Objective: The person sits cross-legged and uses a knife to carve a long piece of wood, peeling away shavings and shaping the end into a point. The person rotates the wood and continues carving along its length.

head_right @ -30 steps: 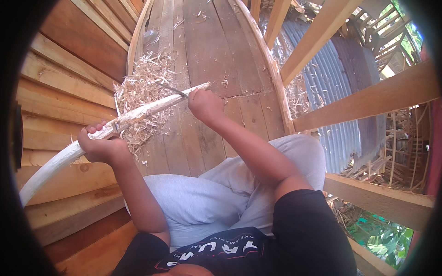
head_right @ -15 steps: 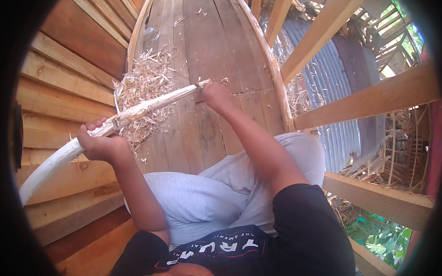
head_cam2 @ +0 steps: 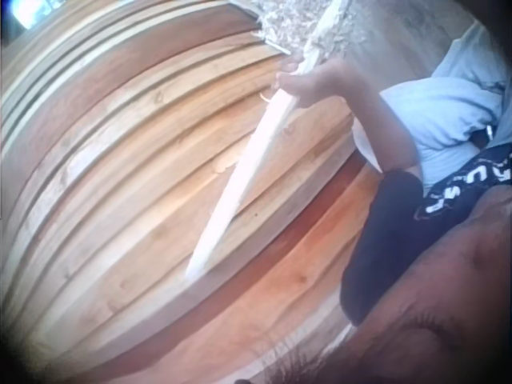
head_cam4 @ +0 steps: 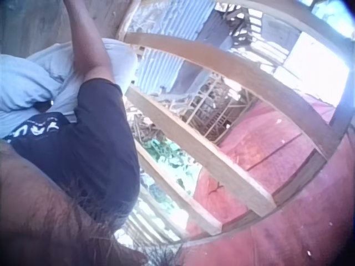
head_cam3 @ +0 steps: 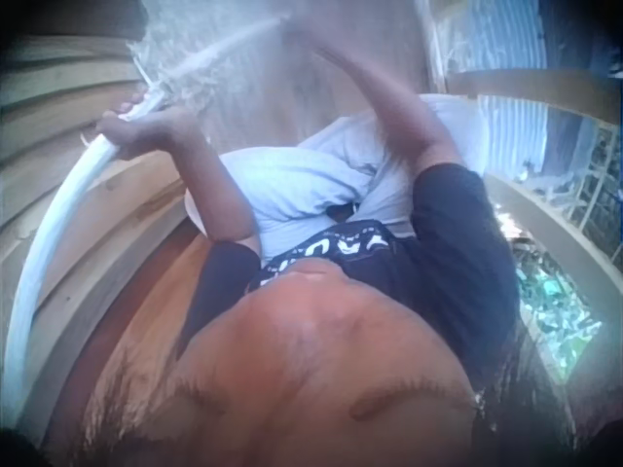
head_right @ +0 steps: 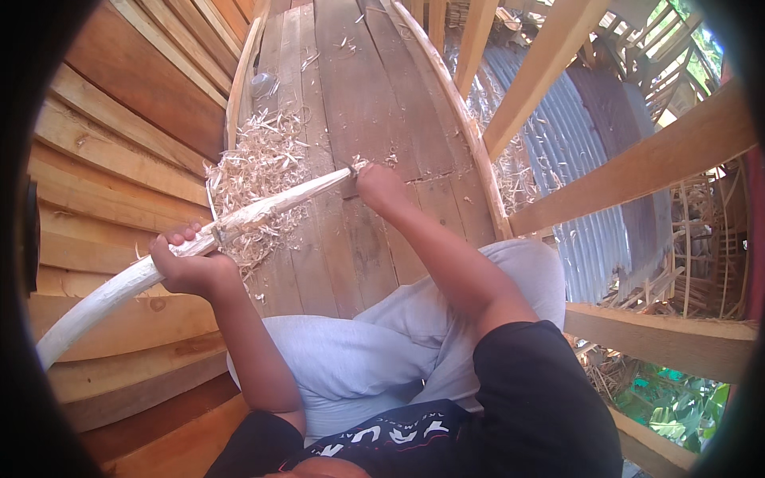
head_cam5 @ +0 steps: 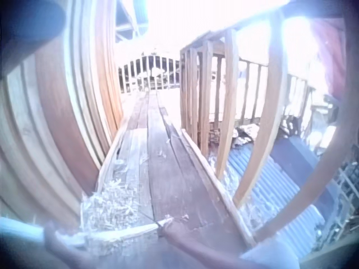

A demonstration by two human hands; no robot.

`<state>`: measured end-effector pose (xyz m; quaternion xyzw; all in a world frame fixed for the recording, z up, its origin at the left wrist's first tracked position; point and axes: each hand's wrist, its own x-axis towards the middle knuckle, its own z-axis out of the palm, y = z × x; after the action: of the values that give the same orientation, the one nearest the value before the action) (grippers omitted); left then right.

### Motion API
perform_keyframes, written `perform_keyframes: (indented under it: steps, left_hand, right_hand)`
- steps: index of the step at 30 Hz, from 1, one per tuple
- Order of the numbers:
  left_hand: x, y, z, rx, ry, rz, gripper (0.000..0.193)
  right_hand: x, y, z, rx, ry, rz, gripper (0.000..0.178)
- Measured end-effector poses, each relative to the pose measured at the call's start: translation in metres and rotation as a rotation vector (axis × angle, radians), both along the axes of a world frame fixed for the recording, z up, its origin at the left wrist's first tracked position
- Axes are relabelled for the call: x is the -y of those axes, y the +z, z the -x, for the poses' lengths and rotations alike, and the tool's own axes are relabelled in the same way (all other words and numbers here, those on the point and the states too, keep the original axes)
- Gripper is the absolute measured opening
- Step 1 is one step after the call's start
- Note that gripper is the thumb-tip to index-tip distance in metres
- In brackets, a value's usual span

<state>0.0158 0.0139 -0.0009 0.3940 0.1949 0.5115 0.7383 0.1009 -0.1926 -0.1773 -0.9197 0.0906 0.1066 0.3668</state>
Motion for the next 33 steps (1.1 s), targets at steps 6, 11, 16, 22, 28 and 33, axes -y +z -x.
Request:
perform_keyframes:
  steps: [6,11,16,22,28,33]
  left_hand:
    - [-0.002,-0.001,0.006,0.019,-0.039,-0.004,0.014]
    - [0.004,-0.001,0.004,0.048,-0.071,-0.035,0.014]
    - [0.002,0.002,0.006,0.066,-0.077,-0.059,0.013]
    - [0.003,0.001,0.002,0.088,-0.091,0.000,0.012]
    - [-0.002,0.004,0.012,0.124,-0.149,-0.077,0.013]
    - [-0.016,0.022,0.021,0.137,-0.166,-0.064,0.012]
  right_hand:
    - [0.003,0.006,-0.007,-0.005,0.064,0.071,0.049]
    - [0.018,-0.024,-0.006,-0.002,0.002,0.092,0.049]
    - [0.017,-0.013,-0.015,-0.059,0.129,0.233,0.039]
    - [0.020,-0.027,-0.019,-0.128,0.145,0.248,0.041]
    - [0.025,-0.012,-0.020,-0.149,-0.009,0.236,0.047]
    - [0.035,0.003,-0.027,-0.012,-0.163,0.092,0.050]
